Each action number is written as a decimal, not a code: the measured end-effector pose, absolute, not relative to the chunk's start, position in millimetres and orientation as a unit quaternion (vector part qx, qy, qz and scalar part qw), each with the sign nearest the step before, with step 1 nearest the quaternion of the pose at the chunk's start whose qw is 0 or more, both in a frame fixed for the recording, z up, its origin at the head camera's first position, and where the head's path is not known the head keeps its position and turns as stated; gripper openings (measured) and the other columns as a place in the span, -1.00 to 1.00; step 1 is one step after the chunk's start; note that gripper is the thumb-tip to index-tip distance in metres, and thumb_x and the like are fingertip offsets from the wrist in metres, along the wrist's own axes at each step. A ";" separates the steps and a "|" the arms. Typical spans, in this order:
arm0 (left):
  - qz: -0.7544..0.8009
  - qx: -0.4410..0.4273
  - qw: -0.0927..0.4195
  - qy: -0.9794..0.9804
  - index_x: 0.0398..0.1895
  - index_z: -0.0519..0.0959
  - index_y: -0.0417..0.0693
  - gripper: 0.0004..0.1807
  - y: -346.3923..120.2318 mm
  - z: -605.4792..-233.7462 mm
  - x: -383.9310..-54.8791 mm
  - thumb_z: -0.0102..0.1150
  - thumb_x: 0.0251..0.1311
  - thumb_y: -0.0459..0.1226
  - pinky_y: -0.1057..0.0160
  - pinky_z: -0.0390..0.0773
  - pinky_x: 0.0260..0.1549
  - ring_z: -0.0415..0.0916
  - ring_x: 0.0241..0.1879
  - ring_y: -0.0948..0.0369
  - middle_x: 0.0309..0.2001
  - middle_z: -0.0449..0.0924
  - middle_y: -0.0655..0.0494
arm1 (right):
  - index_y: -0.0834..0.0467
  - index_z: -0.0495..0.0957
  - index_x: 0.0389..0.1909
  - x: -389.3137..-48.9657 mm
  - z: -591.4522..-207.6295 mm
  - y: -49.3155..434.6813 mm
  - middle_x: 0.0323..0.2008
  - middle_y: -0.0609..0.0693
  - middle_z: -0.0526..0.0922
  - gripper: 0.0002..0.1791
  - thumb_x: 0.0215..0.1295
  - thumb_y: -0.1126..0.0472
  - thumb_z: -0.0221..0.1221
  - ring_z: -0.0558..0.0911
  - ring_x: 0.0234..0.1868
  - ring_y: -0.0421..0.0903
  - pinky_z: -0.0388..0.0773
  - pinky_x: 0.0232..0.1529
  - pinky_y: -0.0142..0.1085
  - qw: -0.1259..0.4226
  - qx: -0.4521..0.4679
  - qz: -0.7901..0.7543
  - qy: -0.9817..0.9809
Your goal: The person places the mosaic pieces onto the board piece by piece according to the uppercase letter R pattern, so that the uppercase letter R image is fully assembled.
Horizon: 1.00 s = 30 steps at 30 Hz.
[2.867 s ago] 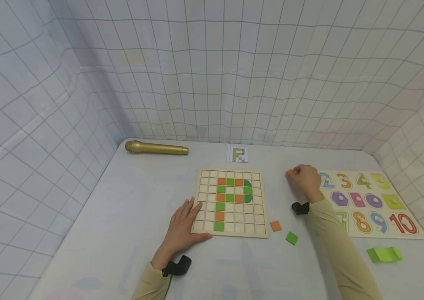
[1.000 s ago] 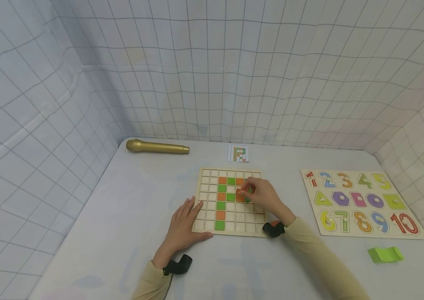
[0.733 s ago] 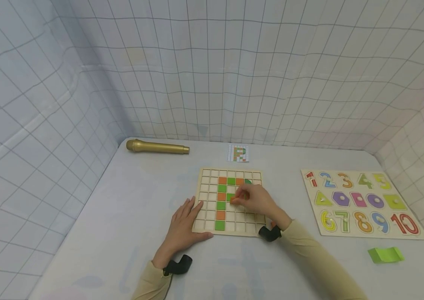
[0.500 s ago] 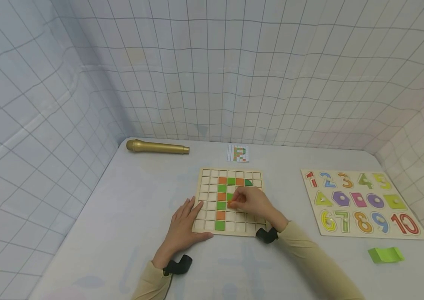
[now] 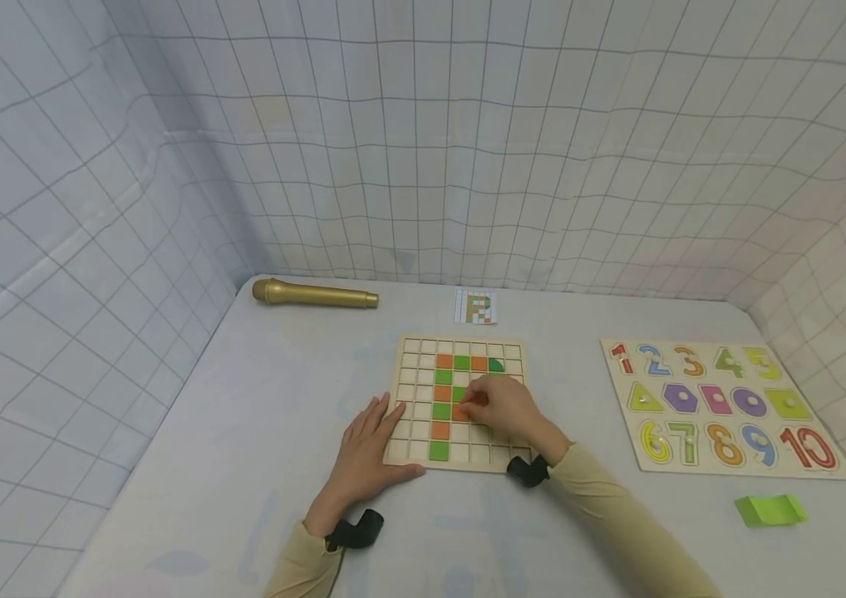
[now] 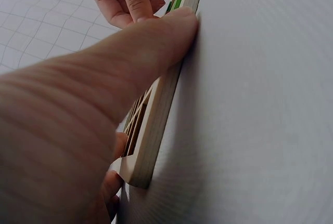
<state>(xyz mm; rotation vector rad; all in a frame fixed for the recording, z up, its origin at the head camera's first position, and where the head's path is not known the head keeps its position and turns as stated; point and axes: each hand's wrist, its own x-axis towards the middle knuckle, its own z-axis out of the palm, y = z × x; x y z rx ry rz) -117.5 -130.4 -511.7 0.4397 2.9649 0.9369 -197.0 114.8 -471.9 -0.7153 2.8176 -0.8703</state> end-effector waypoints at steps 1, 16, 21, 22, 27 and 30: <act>0.299 0.140 0.000 0.944 0.43 0.19 -0.08 0.05 -130.4 -511.9 -117.6 0.37 -0.11 0.17 -0.17 -0.06 0.25 -0.21 0.44 -0.02 0.46 -0.06 -0.09 | -0.05 0.64 -0.48 -196.7 -471.9 114.1 -0.55 -0.28 0.54 -0.91 0.18 0.09 0.32 0.48 -0.50 -0.30 0.43 -0.42 -0.32 0.049 -0.236 -0.279 0.930; 0.301 0.140 -0.001 0.943 0.43 0.20 -0.08 0.05 -130.0 -510.7 -117.1 0.38 -0.12 0.17 -0.18 -0.05 0.25 -0.21 0.44 -0.02 0.46 -0.03 -0.10 | -0.06 0.62 -0.56 -192.4 -470.7 110.2 -0.57 -0.27 0.51 -0.86 0.15 0.11 0.34 0.42 -0.52 -0.30 0.39 -0.45 -0.32 0.018 -0.246 -0.234 0.940; 0.301 0.141 -0.001 0.943 0.43 0.20 -0.09 0.05 -129.8 -510.2 -117.0 0.39 -0.12 0.16 -0.18 -0.05 0.25 -0.21 0.43 -0.02 0.46 -0.04 -0.12 | -0.01 0.70 -0.44 -189.1 -468.6 115.5 -0.51 -0.25 0.58 -0.95 0.16 0.13 0.33 0.49 -0.46 -0.30 0.44 -0.38 -0.33 0.015 -0.268 -0.242 0.932; 0.301 0.141 -0.002 0.943 0.43 0.20 -0.09 0.05 -129.8 -510.2 -117.1 0.38 -0.12 0.16 -0.18 -0.05 0.25 -0.21 0.43 -0.02 0.46 -0.04 -0.12 | 0.00 0.71 -0.41 -188.8 -468.7 117.3 -0.50 -0.25 0.59 -0.96 0.17 0.13 0.32 0.50 -0.45 -0.30 0.45 -0.37 -0.34 0.015 -0.274 -0.242 0.931; 0.298 0.142 -0.003 0.944 0.43 0.19 -0.09 0.06 -130.1 -510.4 -117.2 0.39 -0.13 0.16 -0.17 -0.05 0.25 -0.21 0.43 -0.02 0.46 -0.04 -0.11 | 0.04 0.72 -0.29 -184.2 -468.0 130.5 -0.43 -0.23 0.61 -0.89 0.19 0.14 0.29 0.50 -0.39 -0.26 0.45 -0.33 -0.33 -0.009 -0.289 -0.249 0.924; 0.300 0.142 -0.002 0.943 0.43 0.19 -0.09 0.06 -130.0 -510.8 -117.3 0.39 -0.13 0.15 -0.18 -0.06 0.25 -0.22 0.44 -0.02 0.46 -0.05 -0.11 | 0.09 0.70 -0.21 -177.9 -466.4 142.4 -0.41 -0.21 0.60 -0.81 0.17 0.15 0.32 0.50 -0.36 -0.23 0.45 -0.32 -0.30 -0.041 -0.278 -0.267 0.922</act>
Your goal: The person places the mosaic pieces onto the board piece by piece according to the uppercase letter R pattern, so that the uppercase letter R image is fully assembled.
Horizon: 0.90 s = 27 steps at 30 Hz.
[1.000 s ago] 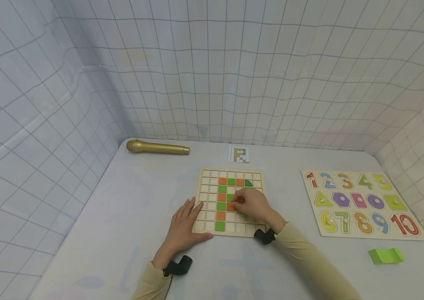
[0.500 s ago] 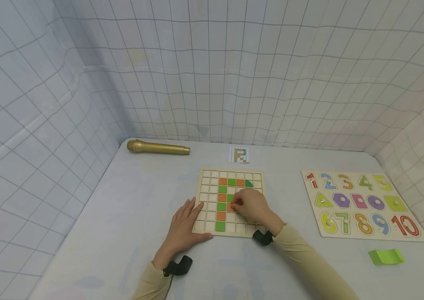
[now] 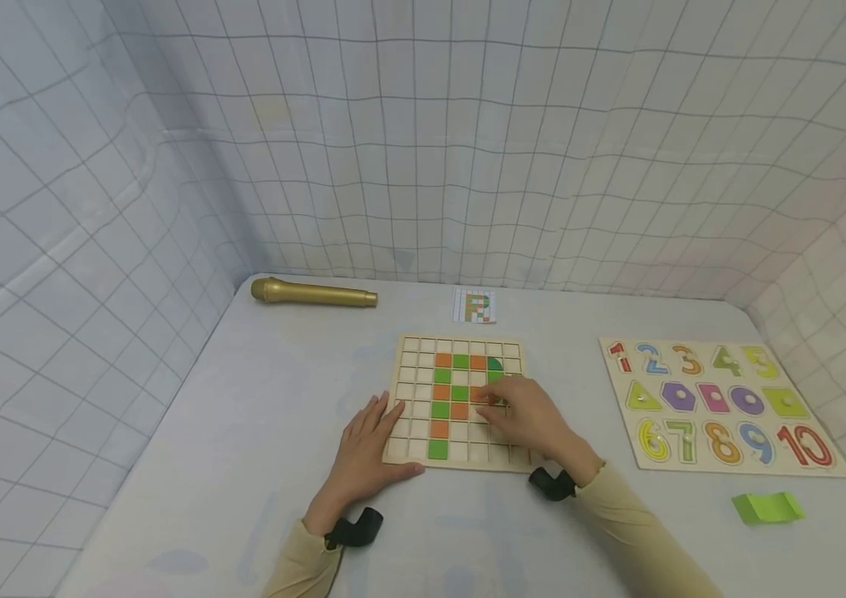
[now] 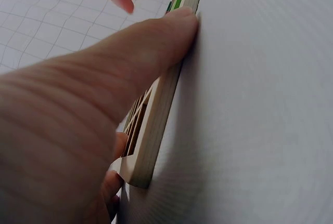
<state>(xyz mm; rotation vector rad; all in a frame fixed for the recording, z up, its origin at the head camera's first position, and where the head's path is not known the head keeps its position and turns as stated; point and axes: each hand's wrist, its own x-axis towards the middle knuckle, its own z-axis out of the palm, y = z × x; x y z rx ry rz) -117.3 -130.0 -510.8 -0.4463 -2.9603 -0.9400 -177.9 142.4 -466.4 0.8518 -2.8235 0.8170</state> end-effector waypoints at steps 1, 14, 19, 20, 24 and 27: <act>-0.301 -0.142 0.002 -0.943 0.43 0.19 -0.10 0.06 -129.9 -511.0 -117.4 0.39 -0.13 0.15 -0.18 -0.06 0.25 -0.22 0.44 -0.02 0.46 -0.05 -0.11 | 0.11 0.69 -0.18 -175.6 -466.7 147.1 -0.39 -0.20 0.60 -0.79 0.16 0.15 0.33 0.51 -0.35 -0.22 0.45 -0.32 -0.30 0.053 0.277 0.272 -0.920; -0.300 -0.144 0.008 -0.943 0.42 0.21 -0.09 0.05 -130.0 -510.5 -118.1 0.40 -0.14 0.15 -0.19 -0.04 0.24 -0.20 0.43 -0.03 0.45 -0.03 -0.13 | 0.19 0.61 -0.14 -143.0 -475.3 206.4 -0.38 -0.15 0.56 -0.68 0.07 0.19 0.39 0.47 -0.34 -0.20 0.43 -0.35 -0.26 0.169 0.253 0.293 -0.906; -0.298 -0.147 0.009 -0.943 0.42 0.21 -0.10 0.06 -129.8 -510.1 -118.1 0.40 -0.14 0.14 -0.19 -0.03 0.24 -0.20 0.43 -0.04 0.45 -0.03 -0.14 | 0.18 0.63 -0.18 -132.2 -476.3 222.2 -0.40 -0.13 0.58 -0.67 0.01 0.20 0.42 0.46 -0.37 -0.19 0.42 -0.39 -0.26 0.189 0.240 0.287 -0.908; -0.298 -0.147 0.009 -0.943 0.42 0.21 -0.10 0.06 -129.8 -510.0 -118.2 0.41 -0.14 0.14 -0.19 -0.03 0.24 -0.20 0.43 -0.04 0.45 -0.03 -0.14 | 0.18 0.63 -0.18 -130.2 -476.8 224.9 -0.39 -0.13 0.58 -0.67 0.00 0.19 0.43 0.46 -0.37 -0.20 0.41 -0.40 -0.27 0.190 0.235 0.285 -0.910; -0.297 -0.145 0.009 -0.944 0.41 0.22 -0.11 0.05 -129.5 -509.7 -118.3 0.41 -0.15 0.13 -0.20 -0.03 0.23 -0.19 0.43 -0.04 0.45 -0.02 -0.14 | 0.16 0.63 -0.17 -121.9 -479.5 234.4 -0.37 -0.12 0.59 -0.63 -0.03 0.17 0.45 0.46 -0.35 -0.18 0.39 -0.40 -0.29 0.177 0.214 0.279 -0.919; -0.298 -0.143 0.007 -0.944 0.42 0.22 -0.11 0.05 -129.1 -509.5 -118.3 0.41 -0.15 0.13 -0.20 -0.04 0.23 -0.19 0.43 -0.04 0.45 -0.02 -0.14 | 0.15 0.62 -0.16 -116.2 -481.8 239.7 -0.35 -0.09 0.59 -0.59 -0.06 0.15 0.47 0.48 -0.34 -0.15 0.41 -0.37 -0.26 0.168 0.207 0.274 -0.924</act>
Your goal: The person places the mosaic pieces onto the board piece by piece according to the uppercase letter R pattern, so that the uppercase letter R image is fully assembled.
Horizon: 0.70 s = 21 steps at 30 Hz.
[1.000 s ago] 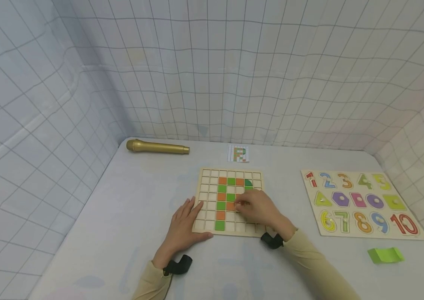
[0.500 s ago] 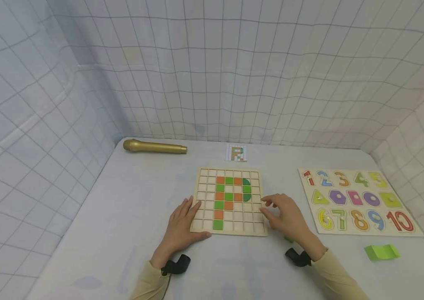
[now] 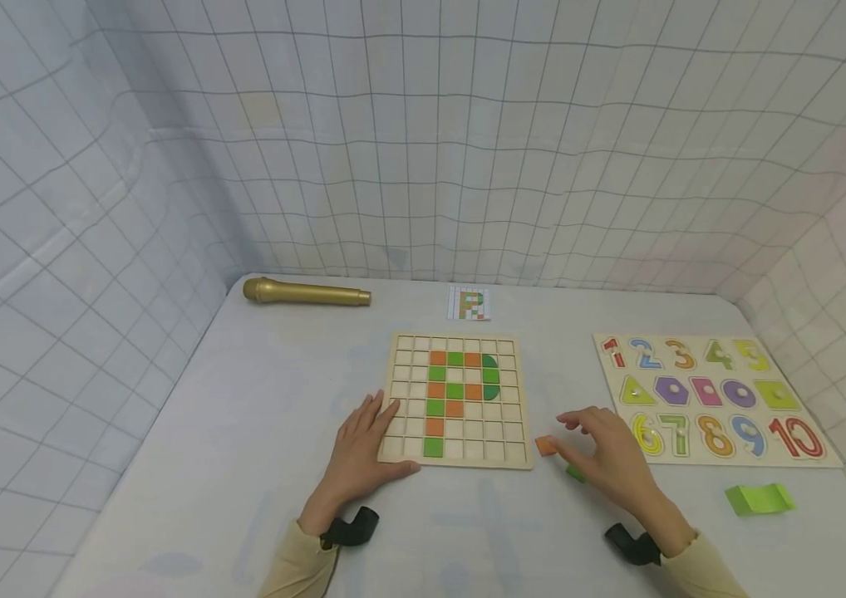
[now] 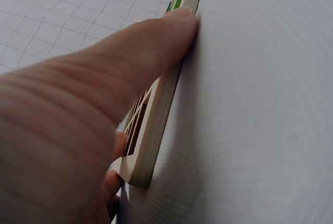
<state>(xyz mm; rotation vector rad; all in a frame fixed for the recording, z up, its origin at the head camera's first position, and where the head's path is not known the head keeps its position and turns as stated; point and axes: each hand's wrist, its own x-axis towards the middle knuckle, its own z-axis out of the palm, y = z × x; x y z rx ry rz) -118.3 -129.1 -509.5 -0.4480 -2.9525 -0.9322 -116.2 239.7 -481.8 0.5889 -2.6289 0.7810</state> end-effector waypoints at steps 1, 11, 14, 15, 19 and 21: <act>-0.298 -0.143 0.006 -0.944 0.41 0.22 -0.11 0.05 -129.1 -509.6 -118.3 0.41 -0.15 0.13 -0.20 -0.04 0.23 -0.19 0.43 -0.04 0.45 -0.02 -0.14 | 0.14 0.62 -0.16 -114.8 -482.6 240.9 -0.34 -0.09 0.59 -0.58 -0.08 0.13 0.48 0.48 -0.33 -0.14 0.41 -0.37 -0.26 0.165 0.205 0.271 -0.926; -0.297 -0.145 0.006 -0.944 0.42 0.21 -0.09 0.05 -129.8 -511.2 -118.5 0.39 -0.13 0.15 -0.19 -0.04 0.24 -0.21 0.43 -0.02 0.45 -0.03 -0.13 | 0.10 0.60 -0.21 -108.9 -484.5 246.3 -0.28 -0.12 0.58 -0.49 -0.19 -0.02 0.52 0.45 -0.32 -0.17 0.40 -0.34 -0.23 0.134 0.188 0.218 -0.948; -0.300 -0.145 0.006 -0.943 0.42 0.21 -0.10 0.05 -129.9 -510.9 -118.1 0.40 -0.13 0.15 -0.19 -0.05 0.24 -0.21 0.43 -0.03 0.45 -0.03 -0.13 | 0.10 0.59 -0.22 -107.7 -483.3 247.1 -0.28 -0.12 0.56 -0.49 -0.19 -0.05 0.51 0.44 -0.33 -0.18 0.40 -0.33 -0.22 0.110 0.182 0.207 -0.955; -0.300 -0.146 0.007 -0.943 0.42 0.21 -0.10 0.05 -129.9 -510.8 -118.0 0.40 -0.13 0.15 -0.19 -0.05 0.24 -0.21 0.43 -0.03 0.45 -0.03 -0.13 | 0.09 0.59 -0.23 -107.5 -482.8 247.3 -0.29 -0.13 0.56 -0.49 -0.19 -0.05 0.51 0.44 -0.33 -0.18 0.40 -0.32 -0.22 0.103 0.180 0.203 -0.957; -0.299 -0.147 0.008 -0.943 0.42 0.21 -0.11 0.05 -130.0 -511.1 -118.0 0.40 -0.13 0.15 -0.20 -0.04 0.23 -0.20 0.43 -0.03 0.45 -0.03 -0.13 | 0.09 0.58 -0.24 -107.3 -481.4 248.5 -0.31 -0.14 0.54 -0.49 -0.19 -0.07 0.50 0.44 -0.35 -0.19 0.42 -0.32 -0.22 0.071 0.170 0.197 -0.963; -0.297 -0.146 0.008 -0.943 0.42 0.21 -0.10 0.05 -130.1 -511.7 -118.4 0.40 -0.13 0.15 -0.20 -0.04 0.23 -0.21 0.43 -0.03 0.45 -0.03 -0.13 | 0.09 0.58 -0.25 -107.6 -481.4 249.3 -0.32 -0.14 0.54 -0.49 -0.19 -0.07 0.50 0.45 -0.36 -0.20 0.43 -0.32 -0.23 0.059 0.165 0.196 -0.965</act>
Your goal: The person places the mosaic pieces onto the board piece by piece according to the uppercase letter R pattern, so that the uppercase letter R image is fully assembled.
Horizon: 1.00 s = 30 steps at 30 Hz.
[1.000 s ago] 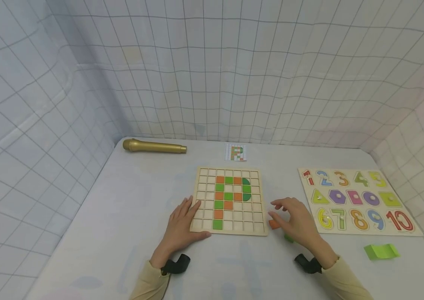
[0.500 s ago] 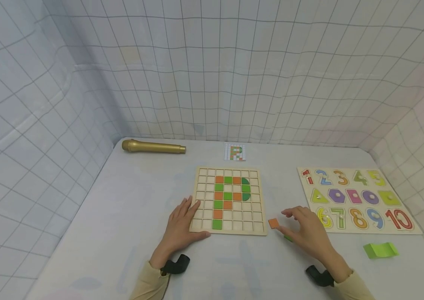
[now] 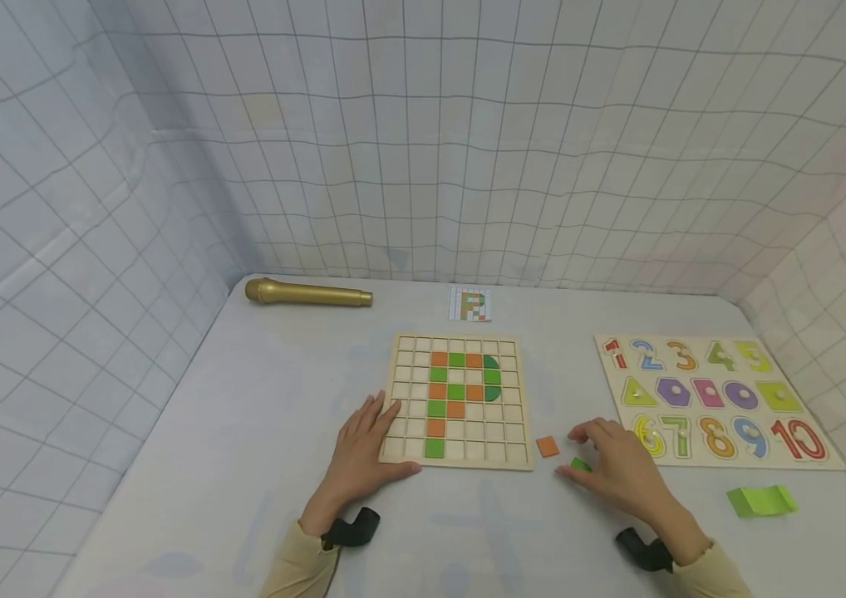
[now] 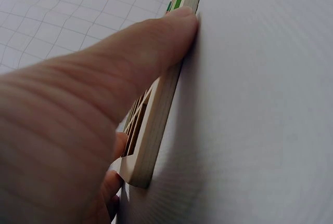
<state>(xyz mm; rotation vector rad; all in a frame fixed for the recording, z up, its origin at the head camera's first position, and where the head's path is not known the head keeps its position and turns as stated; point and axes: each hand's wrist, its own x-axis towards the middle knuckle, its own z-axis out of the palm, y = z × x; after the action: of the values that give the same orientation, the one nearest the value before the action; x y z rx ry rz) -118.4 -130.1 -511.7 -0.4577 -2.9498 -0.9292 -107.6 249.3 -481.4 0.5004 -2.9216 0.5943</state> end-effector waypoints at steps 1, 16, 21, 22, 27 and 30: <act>-0.297 -0.146 0.008 -0.943 0.42 0.21 -0.10 0.05 -130.1 -511.9 -118.4 0.40 -0.13 0.15 -0.20 -0.04 0.23 -0.21 0.43 -0.03 0.45 -0.03 -0.13 | 0.09 0.58 -0.25 -107.8 -481.6 249.6 -0.33 -0.15 0.54 -0.49 -0.20 -0.07 0.50 0.45 -0.36 -0.20 0.43 -0.32 -0.23 0.054 0.163 0.196 -0.966; -0.292 -0.144 0.005 -0.945 0.42 0.21 -0.08 0.05 -130.2 -512.7 -119.0 0.40 -0.14 0.16 -0.19 -0.04 0.24 -0.21 0.44 -0.01 0.46 -0.04 -0.11 | 0.06 0.56 -0.38 -106.1 -476.1 253.8 -0.46 -0.20 0.48 -0.56 -0.17 -0.12 0.47 0.41 -0.43 -0.23 0.39 -0.37 -0.24 0.006 0.153 0.183 -0.971; -0.295 -0.143 0.005 -0.945 0.42 0.21 -0.09 0.06 -130.1 -512.2 -118.7 0.40 -0.14 0.15 -0.18 -0.05 0.24 -0.22 0.44 -0.01 0.46 -0.04 -0.12 | 0.03 0.55 -0.43 -106.8 -474.3 254.7 -0.48 -0.20 0.49 -0.65 -0.11 -0.07 0.46 0.44 -0.42 -0.23 0.42 -0.37 -0.24 -0.014 0.144 0.190 -0.971; -0.296 -0.144 0.006 -0.944 0.42 0.21 -0.09 0.05 -130.1 -512.1 -118.6 0.40 -0.14 0.15 -0.18 -0.05 0.24 -0.21 0.44 -0.01 0.46 -0.03 -0.12 | 0.03 0.56 -0.44 -107.1 -473.9 254.8 -0.48 -0.20 0.50 -0.66 -0.10 -0.05 0.46 0.44 -0.43 -0.23 0.42 -0.37 -0.24 -0.020 0.140 0.193 -0.971; -0.298 -0.148 0.011 -0.943 0.42 0.21 -0.10 0.05 -130.3 -512.2 -118.5 0.40 -0.14 0.14 -0.19 -0.04 0.24 -0.20 0.43 -0.02 0.45 -0.03 -0.13 | 0.05 0.57 -0.42 -109.3 -472.9 254.3 -0.48 -0.17 0.49 -0.69 -0.07 0.00 0.46 0.40 -0.48 -0.21 0.37 -0.45 -0.29 -0.057 0.108 0.228 -0.966; -0.297 -0.150 0.011 -0.943 0.42 0.21 -0.10 0.06 -130.4 -512.4 -118.6 0.40 -0.14 0.15 -0.18 -0.04 0.24 -0.20 0.43 -0.02 0.45 -0.03 -0.13 | 0.07 0.55 -0.41 -109.6 -473.2 253.8 -0.49 -0.16 0.48 -0.68 -0.08 0.04 0.46 0.38 -0.50 -0.19 0.34 -0.47 -0.30 -0.073 0.086 0.251 -0.961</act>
<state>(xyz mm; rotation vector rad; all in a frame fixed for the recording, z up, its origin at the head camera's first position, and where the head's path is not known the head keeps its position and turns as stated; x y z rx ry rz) -118.6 -130.4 -512.4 -0.4664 -2.9416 -0.9278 -109.6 253.8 -473.2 0.2844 -3.1694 0.8282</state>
